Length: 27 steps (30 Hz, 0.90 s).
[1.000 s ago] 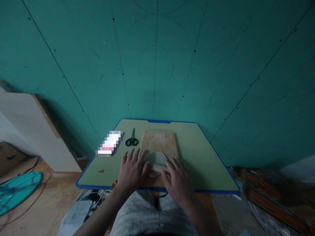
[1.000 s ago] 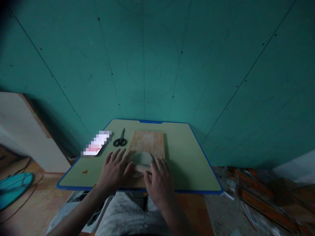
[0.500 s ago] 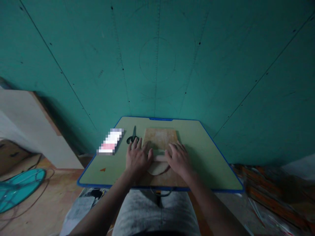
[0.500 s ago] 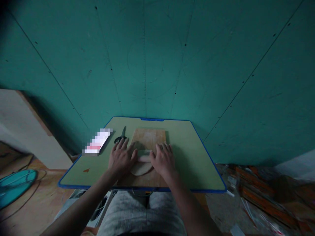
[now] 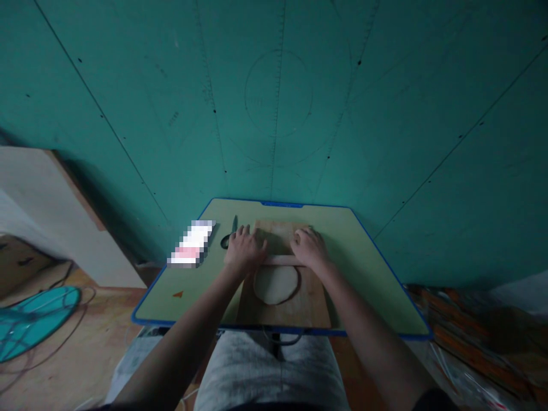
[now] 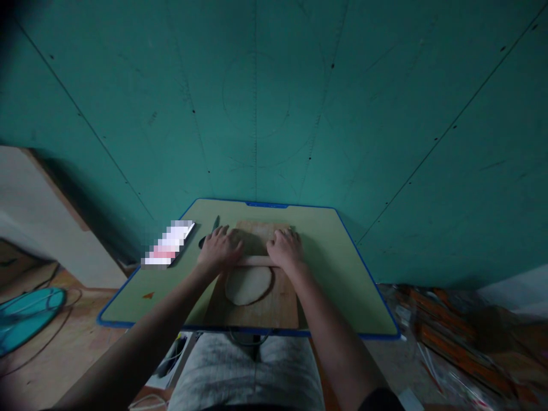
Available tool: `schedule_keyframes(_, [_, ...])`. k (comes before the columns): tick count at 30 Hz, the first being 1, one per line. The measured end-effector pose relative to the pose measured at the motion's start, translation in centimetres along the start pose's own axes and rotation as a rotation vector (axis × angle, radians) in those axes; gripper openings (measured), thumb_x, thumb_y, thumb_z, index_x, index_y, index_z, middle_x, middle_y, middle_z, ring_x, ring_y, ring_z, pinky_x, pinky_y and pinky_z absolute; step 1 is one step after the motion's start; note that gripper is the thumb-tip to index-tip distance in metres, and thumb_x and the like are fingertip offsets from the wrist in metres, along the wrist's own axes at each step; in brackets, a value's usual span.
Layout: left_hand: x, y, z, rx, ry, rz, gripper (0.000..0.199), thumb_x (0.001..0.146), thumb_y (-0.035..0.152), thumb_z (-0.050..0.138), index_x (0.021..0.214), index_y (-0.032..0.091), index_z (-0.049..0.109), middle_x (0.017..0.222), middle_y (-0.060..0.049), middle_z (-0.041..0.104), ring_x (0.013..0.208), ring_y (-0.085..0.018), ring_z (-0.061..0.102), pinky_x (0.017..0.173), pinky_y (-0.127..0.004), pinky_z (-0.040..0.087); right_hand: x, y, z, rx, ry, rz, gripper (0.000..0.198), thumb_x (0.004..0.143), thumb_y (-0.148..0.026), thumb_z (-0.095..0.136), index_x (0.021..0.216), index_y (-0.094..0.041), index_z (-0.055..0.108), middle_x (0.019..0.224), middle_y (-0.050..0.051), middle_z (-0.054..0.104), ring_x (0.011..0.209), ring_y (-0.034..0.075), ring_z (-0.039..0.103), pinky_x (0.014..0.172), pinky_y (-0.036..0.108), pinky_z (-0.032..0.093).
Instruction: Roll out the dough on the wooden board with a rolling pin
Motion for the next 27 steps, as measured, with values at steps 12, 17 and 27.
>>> schedule_keyframes(12, [-1.4,0.4,-0.4,0.043,0.054,0.030,0.048,0.099,0.047,0.036,0.130,0.017,0.058,0.135,-0.017,0.061,0.128,-0.032,0.053,0.102,-0.044,0.043,-2.1,-0.6,0.1,0.023,-0.005,-0.006,0.032,0.095,-0.026,0.045,0.116,-0.017,0.068,0.128,0.014,0.064,0.119,0.024,0.057,0.103,0.037,0.039])
schedule_keyframes(17, [-4.2,0.9,-0.9,0.033,0.107,0.074,0.054,0.100,0.046,0.034,0.140,0.015,0.052,0.142,-0.017,0.058,0.132,-0.031,0.051,0.107,-0.043,0.038,-6.3,-1.5,0.1,-0.001,0.045,-0.074,0.051,0.101,-0.043,0.041,0.140,-0.015,0.056,0.148,0.017,0.052,0.139,0.029,0.044,0.116,0.044,0.028])
schedule_keyframes(27, [-12.6,0.6,-1.4,-0.078,0.221,0.279,0.044,0.097,0.038,0.041,0.132,0.018,0.059,0.131,-0.013,0.066,0.122,-0.032,0.057,0.109,-0.052,0.037,-13.2,-3.1,-0.6,0.097,0.177,-0.206,0.051,0.100,-0.041,0.043,0.142,-0.016,0.056,0.153,0.014,0.047,0.146,0.031,0.035,0.115,0.048,0.036])
Point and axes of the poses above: each hand's wrist, its own x-axis towards the middle knuckle, its own z-axis out of the palm, y = z × x, the point moved 9 cm from there along x, towards the middle knuckle
